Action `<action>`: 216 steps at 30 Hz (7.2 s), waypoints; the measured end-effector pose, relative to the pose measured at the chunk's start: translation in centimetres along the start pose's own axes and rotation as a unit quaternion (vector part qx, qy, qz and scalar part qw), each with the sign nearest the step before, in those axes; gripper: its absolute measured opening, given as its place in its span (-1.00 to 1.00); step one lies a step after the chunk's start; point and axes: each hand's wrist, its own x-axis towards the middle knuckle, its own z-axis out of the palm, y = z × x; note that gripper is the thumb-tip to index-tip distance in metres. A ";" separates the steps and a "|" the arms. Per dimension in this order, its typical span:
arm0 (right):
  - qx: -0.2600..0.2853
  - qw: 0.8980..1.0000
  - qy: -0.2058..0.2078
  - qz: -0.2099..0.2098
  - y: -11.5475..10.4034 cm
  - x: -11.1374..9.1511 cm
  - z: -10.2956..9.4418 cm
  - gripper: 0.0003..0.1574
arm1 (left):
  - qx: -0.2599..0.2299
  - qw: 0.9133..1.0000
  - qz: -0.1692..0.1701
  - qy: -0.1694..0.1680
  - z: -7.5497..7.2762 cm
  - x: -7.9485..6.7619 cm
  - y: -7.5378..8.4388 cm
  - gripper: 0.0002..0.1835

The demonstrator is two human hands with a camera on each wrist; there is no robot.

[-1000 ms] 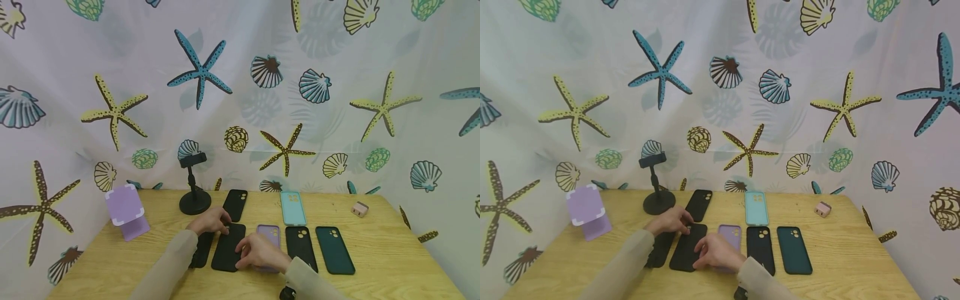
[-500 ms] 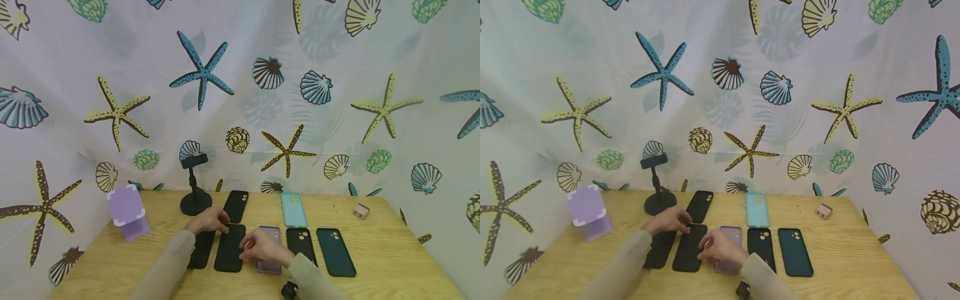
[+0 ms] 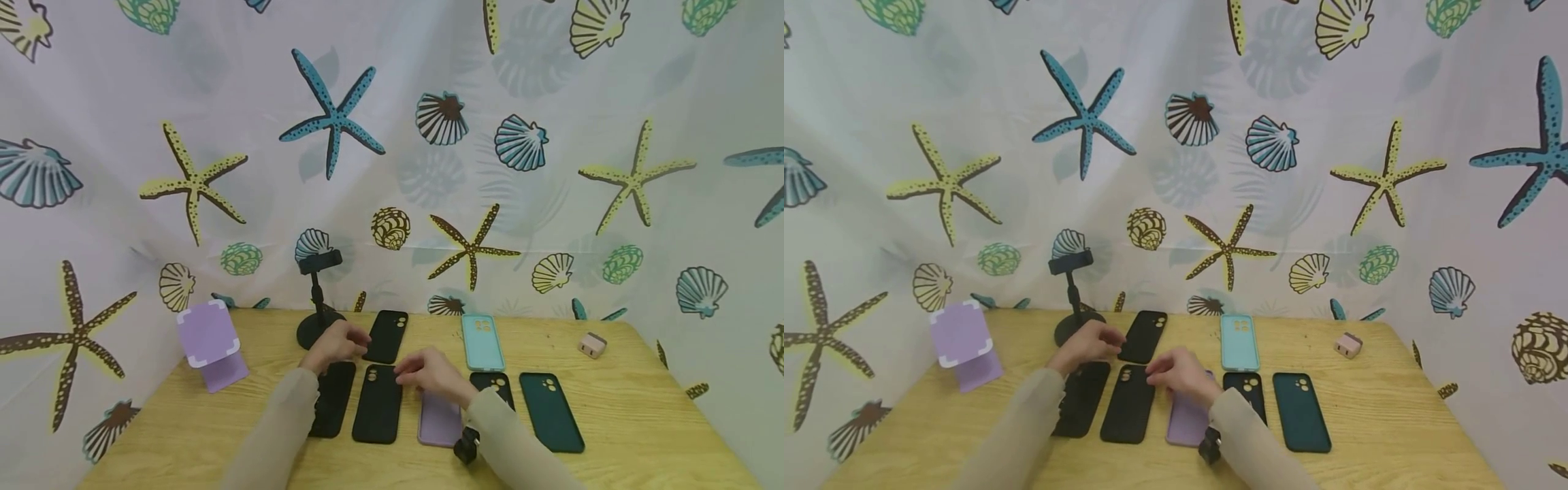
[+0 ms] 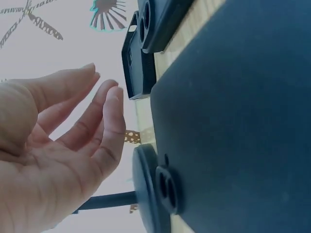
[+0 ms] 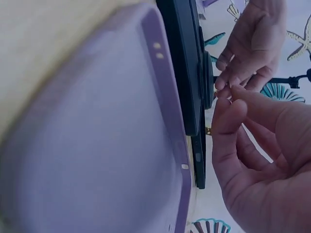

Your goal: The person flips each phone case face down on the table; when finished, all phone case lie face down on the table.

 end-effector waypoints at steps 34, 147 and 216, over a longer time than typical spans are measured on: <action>-0.045 0.998 0.035 0.042 1.7 4.9 0.0 -0.57 | -0.081 0.991 -0.104 0.031 1.6 1.3 -1.1 -0.61; 0.110 0.977 0.137 0.118 0.8 4.6 0.4 -0.44 | -0.003 0.999 -0.028 0.025 3.6 0.7 0.4 -0.68; -0.029 0.999 0.000 0.020 2.2 -1.6 -4.6 -0.69 | -0.080 0.996 0.023 -0.024 5.8 0.0 4.2 -0.70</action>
